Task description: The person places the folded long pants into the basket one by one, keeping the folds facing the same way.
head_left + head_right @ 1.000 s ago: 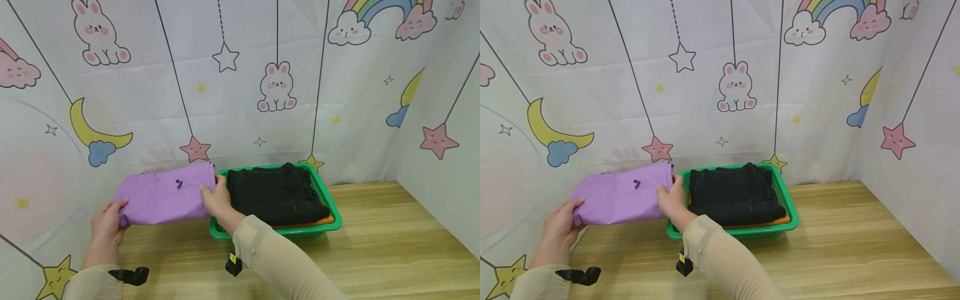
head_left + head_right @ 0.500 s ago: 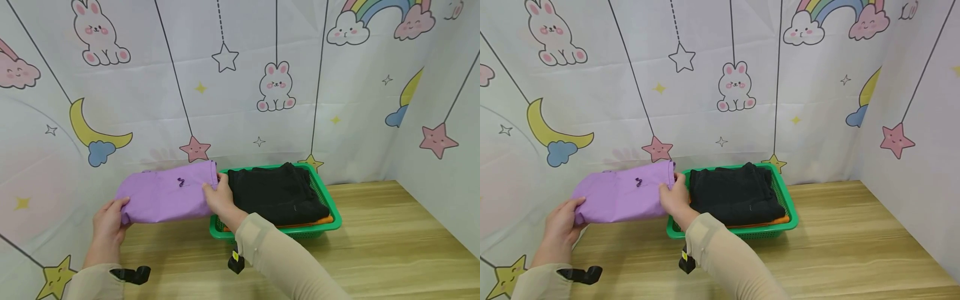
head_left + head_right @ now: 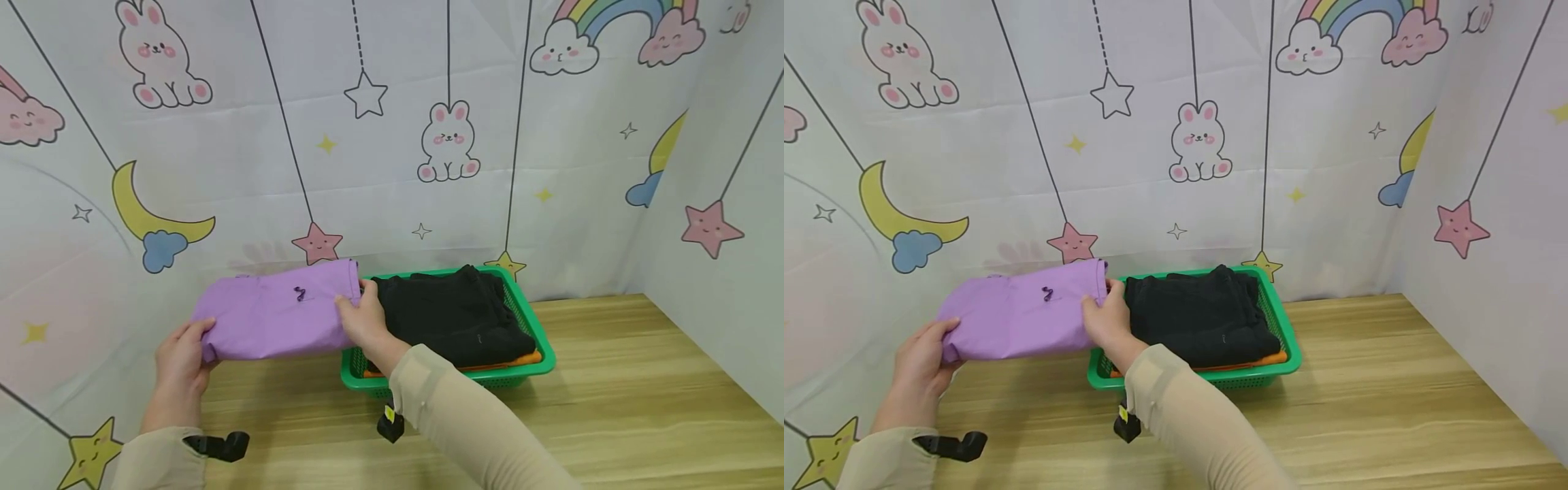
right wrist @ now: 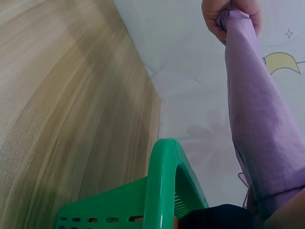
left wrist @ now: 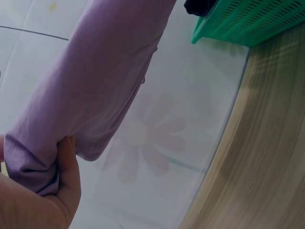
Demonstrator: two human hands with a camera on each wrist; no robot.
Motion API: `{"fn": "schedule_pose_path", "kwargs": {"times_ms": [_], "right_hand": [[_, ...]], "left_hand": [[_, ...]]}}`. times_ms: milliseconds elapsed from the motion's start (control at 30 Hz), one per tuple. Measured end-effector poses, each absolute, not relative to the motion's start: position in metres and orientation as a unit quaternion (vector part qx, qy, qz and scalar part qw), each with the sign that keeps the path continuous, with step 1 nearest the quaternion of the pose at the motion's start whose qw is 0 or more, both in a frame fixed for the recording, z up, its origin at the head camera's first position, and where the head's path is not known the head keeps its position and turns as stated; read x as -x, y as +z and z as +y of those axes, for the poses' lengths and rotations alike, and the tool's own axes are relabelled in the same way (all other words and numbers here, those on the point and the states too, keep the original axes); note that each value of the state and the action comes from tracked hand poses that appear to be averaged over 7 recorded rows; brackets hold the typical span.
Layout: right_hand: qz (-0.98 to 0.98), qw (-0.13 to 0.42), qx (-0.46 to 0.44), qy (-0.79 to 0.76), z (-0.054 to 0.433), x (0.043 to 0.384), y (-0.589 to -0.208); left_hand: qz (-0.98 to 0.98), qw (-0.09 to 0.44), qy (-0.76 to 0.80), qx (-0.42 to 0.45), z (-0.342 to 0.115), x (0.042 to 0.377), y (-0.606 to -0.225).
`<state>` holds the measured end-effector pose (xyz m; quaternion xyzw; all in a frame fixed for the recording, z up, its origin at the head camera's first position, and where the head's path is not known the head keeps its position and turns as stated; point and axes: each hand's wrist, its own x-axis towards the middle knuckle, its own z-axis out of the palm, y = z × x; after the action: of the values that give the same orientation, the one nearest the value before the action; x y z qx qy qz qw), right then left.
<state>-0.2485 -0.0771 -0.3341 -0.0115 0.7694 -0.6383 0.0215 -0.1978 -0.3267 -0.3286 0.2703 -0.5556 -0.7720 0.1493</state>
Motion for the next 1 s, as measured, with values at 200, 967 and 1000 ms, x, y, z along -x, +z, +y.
{"fn": "schedule_pose_path", "kwargs": {"times_ms": [200,967,1000], "right_hand": [[0.769,0.016,0.007,-0.639,-0.069,0.247,-0.334],[0.754,0.010,0.017,-0.657,-0.066,0.255,-0.328],[0.754,0.011,0.017,-0.656,-0.066,0.255,-0.329]], "left_hand": [[-0.548,0.148,-0.778,-0.269,-0.319,0.199,-0.331],[-0.530,0.123,-0.797,-0.263,-0.318,0.202,-0.320],[-0.526,0.120,-0.799,-0.263,-0.319,0.202,-0.320]]}}
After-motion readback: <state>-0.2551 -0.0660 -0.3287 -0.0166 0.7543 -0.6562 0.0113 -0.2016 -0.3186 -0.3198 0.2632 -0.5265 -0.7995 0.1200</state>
